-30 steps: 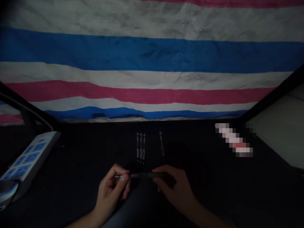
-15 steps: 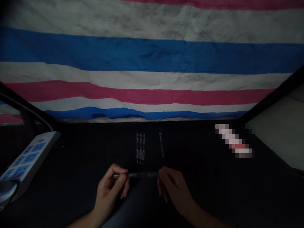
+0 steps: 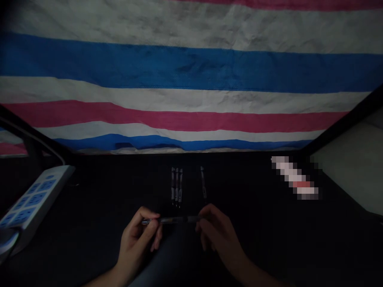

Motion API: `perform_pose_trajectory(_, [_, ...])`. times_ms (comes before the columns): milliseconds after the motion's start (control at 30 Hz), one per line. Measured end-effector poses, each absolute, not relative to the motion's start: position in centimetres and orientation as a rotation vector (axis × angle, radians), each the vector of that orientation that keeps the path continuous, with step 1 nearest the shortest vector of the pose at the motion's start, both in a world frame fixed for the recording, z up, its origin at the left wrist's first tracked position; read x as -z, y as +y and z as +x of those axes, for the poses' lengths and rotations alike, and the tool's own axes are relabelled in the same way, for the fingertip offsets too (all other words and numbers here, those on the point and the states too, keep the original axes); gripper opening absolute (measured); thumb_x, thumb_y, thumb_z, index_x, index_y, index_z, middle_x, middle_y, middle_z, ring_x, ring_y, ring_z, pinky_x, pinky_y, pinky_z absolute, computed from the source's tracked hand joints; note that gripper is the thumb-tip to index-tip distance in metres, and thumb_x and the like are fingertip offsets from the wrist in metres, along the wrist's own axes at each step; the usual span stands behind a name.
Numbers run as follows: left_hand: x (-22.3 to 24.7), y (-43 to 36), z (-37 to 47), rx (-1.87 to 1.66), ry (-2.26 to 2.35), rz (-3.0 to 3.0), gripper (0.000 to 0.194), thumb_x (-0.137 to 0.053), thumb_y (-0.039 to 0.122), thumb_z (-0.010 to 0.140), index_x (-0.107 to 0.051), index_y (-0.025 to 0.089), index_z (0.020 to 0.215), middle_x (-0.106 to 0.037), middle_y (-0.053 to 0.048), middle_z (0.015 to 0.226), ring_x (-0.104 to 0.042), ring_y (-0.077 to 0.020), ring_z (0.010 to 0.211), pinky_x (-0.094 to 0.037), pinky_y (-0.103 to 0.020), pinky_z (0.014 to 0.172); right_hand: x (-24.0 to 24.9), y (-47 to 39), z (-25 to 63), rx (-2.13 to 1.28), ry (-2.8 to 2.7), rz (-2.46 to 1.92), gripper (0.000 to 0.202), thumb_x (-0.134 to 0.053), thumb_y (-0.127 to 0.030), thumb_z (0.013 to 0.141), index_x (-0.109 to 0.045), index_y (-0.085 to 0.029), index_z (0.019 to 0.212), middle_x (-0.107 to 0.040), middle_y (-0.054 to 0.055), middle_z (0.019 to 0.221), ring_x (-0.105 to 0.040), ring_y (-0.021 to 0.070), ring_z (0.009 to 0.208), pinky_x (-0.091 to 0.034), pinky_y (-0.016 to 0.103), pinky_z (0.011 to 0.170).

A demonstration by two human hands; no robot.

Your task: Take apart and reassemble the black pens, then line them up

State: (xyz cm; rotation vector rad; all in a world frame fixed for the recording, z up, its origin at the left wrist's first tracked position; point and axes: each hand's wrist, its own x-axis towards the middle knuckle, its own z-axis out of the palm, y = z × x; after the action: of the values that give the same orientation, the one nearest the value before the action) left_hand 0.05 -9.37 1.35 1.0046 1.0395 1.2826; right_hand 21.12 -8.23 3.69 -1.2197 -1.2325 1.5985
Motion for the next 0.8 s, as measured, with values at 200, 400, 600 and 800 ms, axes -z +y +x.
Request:
perform_pose_trajectory(200, [-1.3, -9.1, 0.0, -1.287, 1.045, 1.022, 0.02, -0.059, 0.037, 0.086, -0.053, 0.018, 0.086, -0.055, 0.004, 0.053, -0.045, -0.0063, 0.04, -0.033, -0.015, 0.038, -3.6, -8.0, 21.1, -1.648, -1.148, -1.229, 0.017, -0.057, -0.032, 0.086, -0.051, -0.019, 0.076, -0.056, -0.004, 0.058, -0.05, 0.0082, 0.048, -0.035, 0.019, 0.045])
perform_pose_trajectory(400, [-1.5, -9.0, -0.1, -1.308, 1.038, 0.988, 0.019, -0.058, 0.037, 0.088, -0.053, 0.018, 0.087, -0.055, 0.004, 0.053, -0.045, -0.0066, 0.041, -0.033, -0.014, 0.039, -3.3, -7.6, 21.9, -1.503, -0.774, -1.166, 0.009, -0.059, -0.018, 0.068, -0.049, -0.02, 0.068, -0.045, -0.008, 0.051, -0.037, 0.006, 0.042, -0.027, 0.019, 0.042])
perform_pose_trajectory(600, [-1.6, -8.9, -0.1, -1.335, 1.037, 0.951, 0.021, -0.059, 0.037, 0.087, -0.053, 0.018, 0.087, -0.055, 0.004, 0.052, -0.045, -0.0062, 0.04, -0.032, -0.014, 0.038, -3.4, -7.6, 22.4, -1.378, -0.666, -1.119, 0.01, -0.056, -0.014, 0.061, -0.048, -0.02, 0.059, -0.041, -0.005, 0.054, -0.035, 0.007, 0.048, -0.029, 0.02, 0.045])
perform_pose_trajectory(800, [-1.6, -8.9, 0.0, -1.33, 1.019, 0.945, 0.02, -0.059, 0.036, 0.087, -0.053, 0.017, 0.086, -0.055, 0.004, 0.053, -0.045, -0.0059, 0.04, -0.032, -0.014, 0.038, -3.0, -7.6, 22.4, -1.4, -0.698, -1.118, 0.01, -0.055, -0.013, 0.063, -0.048, -0.02, 0.061, -0.04, -0.006, 0.054, -0.033, 0.0062, 0.046, -0.029, 0.019, 0.045])
